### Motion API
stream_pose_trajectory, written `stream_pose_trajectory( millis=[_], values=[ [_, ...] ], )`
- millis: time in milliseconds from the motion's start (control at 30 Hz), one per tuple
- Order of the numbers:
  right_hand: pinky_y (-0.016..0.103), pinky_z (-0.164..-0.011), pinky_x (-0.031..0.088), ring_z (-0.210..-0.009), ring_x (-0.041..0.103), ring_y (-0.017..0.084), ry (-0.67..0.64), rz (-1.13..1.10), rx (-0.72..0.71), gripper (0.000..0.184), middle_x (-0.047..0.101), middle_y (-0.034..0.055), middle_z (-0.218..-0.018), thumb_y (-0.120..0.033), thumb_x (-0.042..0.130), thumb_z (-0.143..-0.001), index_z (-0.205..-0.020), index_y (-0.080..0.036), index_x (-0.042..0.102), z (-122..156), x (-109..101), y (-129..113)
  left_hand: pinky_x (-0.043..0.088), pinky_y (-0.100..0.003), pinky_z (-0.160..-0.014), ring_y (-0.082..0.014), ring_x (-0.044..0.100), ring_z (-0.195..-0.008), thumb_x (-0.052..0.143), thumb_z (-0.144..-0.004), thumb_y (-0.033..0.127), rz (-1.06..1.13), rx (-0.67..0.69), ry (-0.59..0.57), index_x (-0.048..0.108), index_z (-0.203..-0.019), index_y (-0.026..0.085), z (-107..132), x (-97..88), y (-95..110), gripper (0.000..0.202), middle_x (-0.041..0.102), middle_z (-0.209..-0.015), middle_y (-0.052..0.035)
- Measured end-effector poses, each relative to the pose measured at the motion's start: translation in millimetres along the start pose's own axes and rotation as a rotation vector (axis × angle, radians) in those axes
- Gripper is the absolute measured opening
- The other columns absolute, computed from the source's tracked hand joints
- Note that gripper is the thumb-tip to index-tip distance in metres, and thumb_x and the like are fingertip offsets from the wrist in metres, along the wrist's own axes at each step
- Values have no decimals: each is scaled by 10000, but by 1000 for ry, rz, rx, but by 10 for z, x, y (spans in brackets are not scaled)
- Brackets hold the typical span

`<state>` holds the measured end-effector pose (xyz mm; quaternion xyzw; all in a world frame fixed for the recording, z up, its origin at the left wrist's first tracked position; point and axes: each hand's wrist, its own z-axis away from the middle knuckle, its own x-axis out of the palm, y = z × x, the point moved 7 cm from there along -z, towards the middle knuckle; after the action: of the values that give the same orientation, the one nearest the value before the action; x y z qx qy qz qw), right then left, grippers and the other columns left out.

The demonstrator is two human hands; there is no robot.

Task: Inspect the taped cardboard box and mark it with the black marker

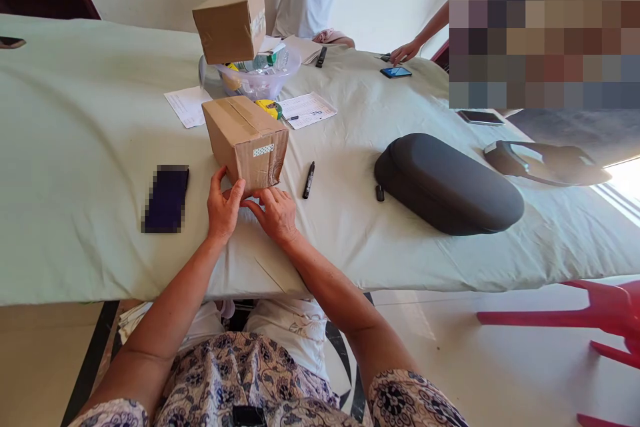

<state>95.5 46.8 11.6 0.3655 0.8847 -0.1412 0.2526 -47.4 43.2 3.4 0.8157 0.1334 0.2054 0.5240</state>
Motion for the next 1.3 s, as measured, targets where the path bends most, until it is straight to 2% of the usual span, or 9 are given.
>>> stream_pose_trajectory(
  millis=[67, 167, 400, 633, 800, 933, 1000, 1133, 1300],
  values=[
    [314, -655, 344, -670, 583, 164, 25, 17, 15, 351, 651, 14, -696, -476, 563, -1030, -828, -201, 644, 0, -17, 44, 643, -247, -647, -302, 670, -1200, 721, -675, 807, 17, -39, -7, 582, -1275, 188, -3, -4, -27, 874, 584, -1430, -172],
    [308, -657, 356, -661, 570, 164, 32, 14, 72, 393, 632, 19, -684, -503, 551, -1028, -780, -205, 618, -2, -24, 136, 620, -217, -574, -276, 685, -1142, 738, -676, 788, 36, -62, -12, 581, -1276, 211, 0, -6, -45, 847, 575, -1438, -147],
    [283, -642, 382, -631, 544, 146, 121, -48, 204, 385, 595, 4, -684, -514, 563, -1013, -770, -216, 581, 8, -122, 419, 624, -239, -555, -240, 688, -1058, 719, -737, 730, 75, -65, -2, 601, -1262, 220, -22, -38, -66, 741, 580, -1406, -130],
    [290, -659, 448, -688, 579, 153, 176, -225, 517, 218, 643, 25, -830, -421, 524, -957, -893, -220, 582, 74, -154, 885, 643, -257, -554, -208, 680, -1005, 680, -773, 704, 55, -76, 0, 589, -1258, 225, -46, -64, -104, 687, 575, -1394, -113],
    [323, -758, 530, -835, 669, 175, 170, -594, 620, 344, 701, 67, -1002, -525, 469, -971, -1082, -228, 602, 61, -73, 865, 612, -234, -584, -187, 676, -965, 665, -782, 719, -9, -71, -18, 605, -1262, 216, -26, -52, -89, 698, 615, -1352, -116],
    [344, -851, 541, -1005, 672, 200, 214, -790, 586, 475, 681, 92, -1125, -653, 484, -953, -1158, -237, 583, -26, -112, 740, 597, -282, -724, -199, 685, -978, 631, -798, 747, -108, -4, -23, 605, -1268, 181, -17, -55, -57, 736, 650, -1298, -139],
    [351, -847, 537, -984, 653, 202, 239, -817, 574, 514, 667, 76, -1066, -713, 486, -926, -1089, -236, 585, -71, -138, 734, 587, -318, -814, -202, 693, -975, 619, -827, 716, -170, 36, -30, 607, -1268, 182, -12, -53, -47, 693, 671, -1259, -135],
    [309, -745, 497, -784, 567, 158, 249, -816, 633, 534, 568, 7, -816, -758, 473, -905, -863, -230, 542, -112, -121, 824, 570, -353, -918, -228, 684, -1061, 628, -848, 648, -227, 72, -57, 603, -1269, 185, -2, -37, -52, 627, 689, -1198, -127],
    [259, -653, 457, -702, 484, 126, 231, -893, 704, 475, 503, -18, -745, -689, 570, -877, -792, -228, 493, -111, -51, 878, 572, -335, -864, -209, 690, -981, 653, -821, 685, -235, 47, -95, 606, -1245, 189, 7, -18, -57, 654, 685, -1227, -128]
  ],
)
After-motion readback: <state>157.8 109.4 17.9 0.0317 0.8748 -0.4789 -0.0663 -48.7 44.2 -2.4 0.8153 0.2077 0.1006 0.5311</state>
